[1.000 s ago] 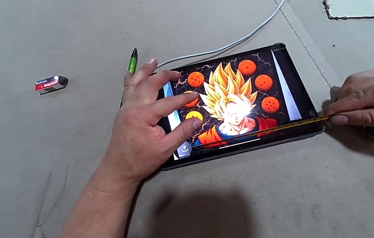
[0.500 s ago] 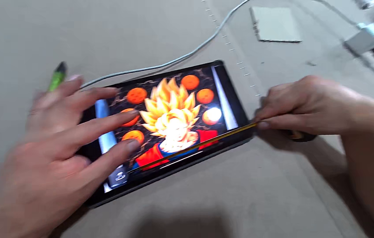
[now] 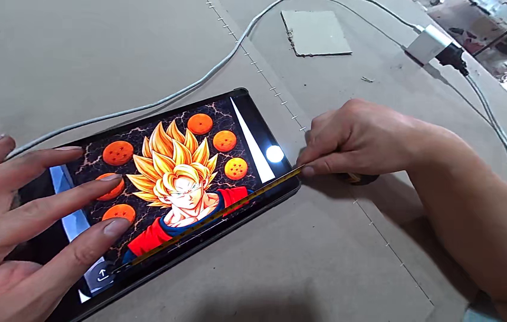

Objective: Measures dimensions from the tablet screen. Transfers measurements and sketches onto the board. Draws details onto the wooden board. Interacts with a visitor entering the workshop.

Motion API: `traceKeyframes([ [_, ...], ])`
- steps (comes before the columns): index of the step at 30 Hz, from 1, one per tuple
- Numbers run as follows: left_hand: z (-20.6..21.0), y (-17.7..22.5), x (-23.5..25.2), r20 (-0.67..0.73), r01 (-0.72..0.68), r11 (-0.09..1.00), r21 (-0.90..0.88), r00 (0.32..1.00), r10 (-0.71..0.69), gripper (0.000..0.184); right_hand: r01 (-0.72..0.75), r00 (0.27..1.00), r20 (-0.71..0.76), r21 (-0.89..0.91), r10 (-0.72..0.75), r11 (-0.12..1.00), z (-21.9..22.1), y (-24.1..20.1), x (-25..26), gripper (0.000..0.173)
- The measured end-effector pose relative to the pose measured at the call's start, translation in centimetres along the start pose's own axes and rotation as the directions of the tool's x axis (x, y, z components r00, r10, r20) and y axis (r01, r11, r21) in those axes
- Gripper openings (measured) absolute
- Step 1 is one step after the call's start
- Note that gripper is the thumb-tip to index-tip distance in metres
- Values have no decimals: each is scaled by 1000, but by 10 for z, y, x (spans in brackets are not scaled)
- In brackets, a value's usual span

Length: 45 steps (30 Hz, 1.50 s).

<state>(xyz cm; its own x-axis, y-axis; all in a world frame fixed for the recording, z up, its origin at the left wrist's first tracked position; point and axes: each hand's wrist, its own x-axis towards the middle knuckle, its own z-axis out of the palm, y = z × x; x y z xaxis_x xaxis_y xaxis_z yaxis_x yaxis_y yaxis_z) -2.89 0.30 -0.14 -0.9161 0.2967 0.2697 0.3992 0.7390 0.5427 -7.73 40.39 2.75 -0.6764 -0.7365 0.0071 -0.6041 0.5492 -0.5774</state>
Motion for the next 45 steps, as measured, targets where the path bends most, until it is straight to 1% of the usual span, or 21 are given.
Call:
traceKeyframes([
  [4, 1, 4, 0, -3, 41, 999, -24, 999, -41, 36, 4, 1000, -2, -3, -4, 1000, 0, 0, 0, 21],
  [8, 1, -2, 0, -20, -9, 1000, -9, 1000, 9, 36, 0, 1000, -4, -3, 0, 1000, 1, 0, 0, 22],
  [14, 0, -18, 0, -12, -33, 999, 42, 999, 34, 46, -17, 1000, -5, -31, 17, 999, 1, -2, 1, 22],
  [18, 2, -26, 2, -13, -86, 996, 27, 996, 87, 44, -17, 1000, -8, -26, 16, 1000, 1, -2, 1, 21],
  [23, 2, -35, 0, -17, -84, 996, 28, 996, 85, 48, 7, 1000, -10, -30, -7, 1000, 1, -1, 1, 21],
  [27, 0, -42, -1, -9, -92, 992, 89, 996, 93, 53, 11, 1000, -14, -33, -12, 999, 2, -1, 2, 22],
  [30, 1, -39, 1, -27, -75, 995, 61, 997, 77, 50, 22, 1000, -18, -30, -23, 999, 0, 0, 0, 22],
  [33, -2, -36, -2, -50, -80, 994, 71, 995, 84, 48, 42, 998, -47, 2, -42, 999, 1, 1, -4, 21],
  [35, -5, -31, 0, -55, -102, 991, 85, 993, 107, 46, 32, 994, -106, 0, -32, 999, 7, 4, -8, 20],
  [37, -7, -27, 1, -45, -98, 992, 84, 994, 102, 43, 33, 989, -146, 14, -31, 999, 16, 5, -18, 21],
  [42, -8, -27, 1, -26, -92, 993, 73, 995, 94, 41, -129, 978, -165, -16, 124, 992, 26, -23, -25, 25],
  [45, -9, -27, 2, -18, -97, 992, 80, 995, 99, 41, -132, 976, -185, -91, 113, 987, 26, -24, -22, 24],
])
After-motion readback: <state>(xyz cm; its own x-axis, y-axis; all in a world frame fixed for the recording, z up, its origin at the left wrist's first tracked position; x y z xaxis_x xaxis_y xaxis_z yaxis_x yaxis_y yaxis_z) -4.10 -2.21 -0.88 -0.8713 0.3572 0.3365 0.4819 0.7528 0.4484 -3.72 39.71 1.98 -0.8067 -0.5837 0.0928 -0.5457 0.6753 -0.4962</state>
